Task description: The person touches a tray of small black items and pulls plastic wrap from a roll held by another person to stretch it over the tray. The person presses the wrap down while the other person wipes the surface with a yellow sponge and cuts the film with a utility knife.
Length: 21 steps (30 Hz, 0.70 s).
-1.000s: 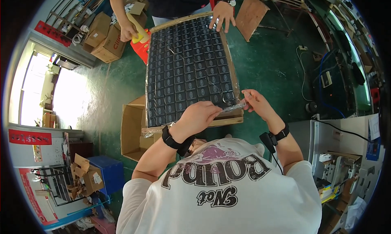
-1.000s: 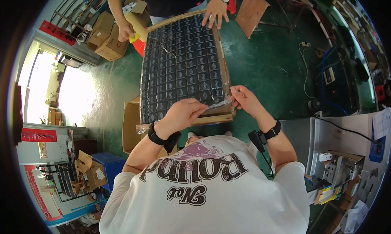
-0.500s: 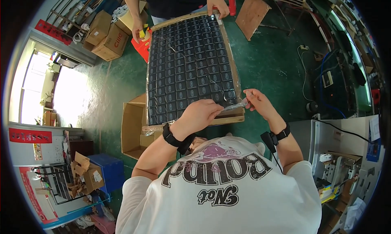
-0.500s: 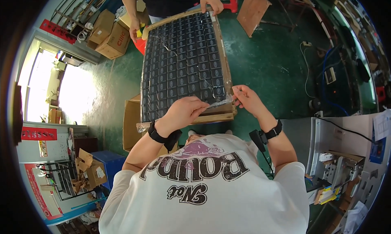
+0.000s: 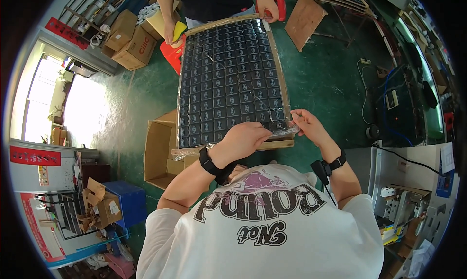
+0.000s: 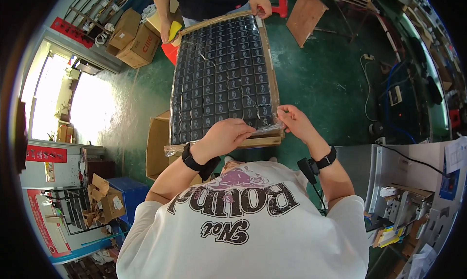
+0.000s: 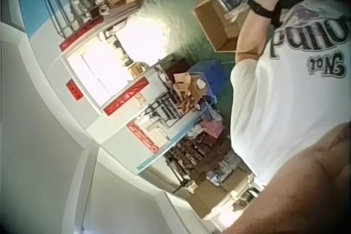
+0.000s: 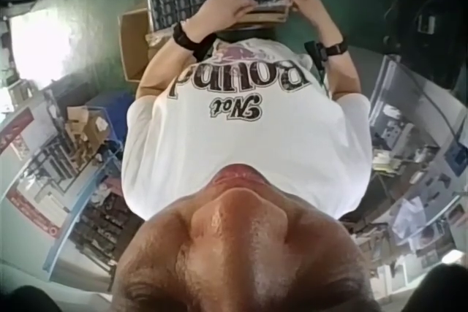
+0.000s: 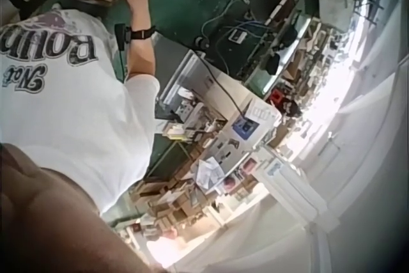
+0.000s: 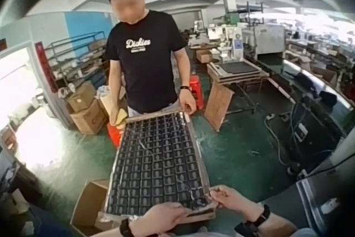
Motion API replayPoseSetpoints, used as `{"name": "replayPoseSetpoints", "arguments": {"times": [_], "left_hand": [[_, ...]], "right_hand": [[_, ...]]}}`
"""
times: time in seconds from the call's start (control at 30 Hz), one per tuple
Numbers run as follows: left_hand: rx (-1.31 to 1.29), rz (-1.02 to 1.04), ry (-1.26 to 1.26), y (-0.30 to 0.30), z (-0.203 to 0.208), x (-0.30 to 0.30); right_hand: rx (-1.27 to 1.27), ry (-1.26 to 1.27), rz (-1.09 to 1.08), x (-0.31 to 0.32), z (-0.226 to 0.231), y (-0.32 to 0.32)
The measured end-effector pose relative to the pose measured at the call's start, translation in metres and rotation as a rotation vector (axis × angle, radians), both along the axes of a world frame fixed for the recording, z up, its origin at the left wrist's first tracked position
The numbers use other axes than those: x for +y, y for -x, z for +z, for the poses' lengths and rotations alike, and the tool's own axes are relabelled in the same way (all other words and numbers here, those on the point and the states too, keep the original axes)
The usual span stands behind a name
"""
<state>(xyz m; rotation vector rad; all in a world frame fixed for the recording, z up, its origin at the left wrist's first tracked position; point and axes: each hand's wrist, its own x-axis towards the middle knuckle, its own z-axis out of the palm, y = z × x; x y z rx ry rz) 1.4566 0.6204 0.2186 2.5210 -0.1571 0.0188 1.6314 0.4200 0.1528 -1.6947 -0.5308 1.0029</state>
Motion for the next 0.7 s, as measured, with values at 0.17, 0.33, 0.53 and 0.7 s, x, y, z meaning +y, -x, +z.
{"name": "replayPoseSetpoints", "arguments": {"times": [0.17,0.33,0.53,0.7], "left_hand": [[-0.007,-0.001,0.010,0.001,-0.004,-0.002],[-0.014,0.000,0.017,0.001,-0.008,-0.002],[-0.058,0.015,0.026,0.004,-0.010,-0.002],[-0.008,0.009,0.047,0.005,-0.007,-0.003]], "right_hand": [[-0.012,-0.014,0.022,-0.002,0.001,0.000],[0.002,-0.012,0.027,-0.004,0.010,0.004],[0.108,-0.121,0.117,-0.013,0.032,0.013],[0.012,-0.103,0.128,-0.018,0.042,0.021]]}}
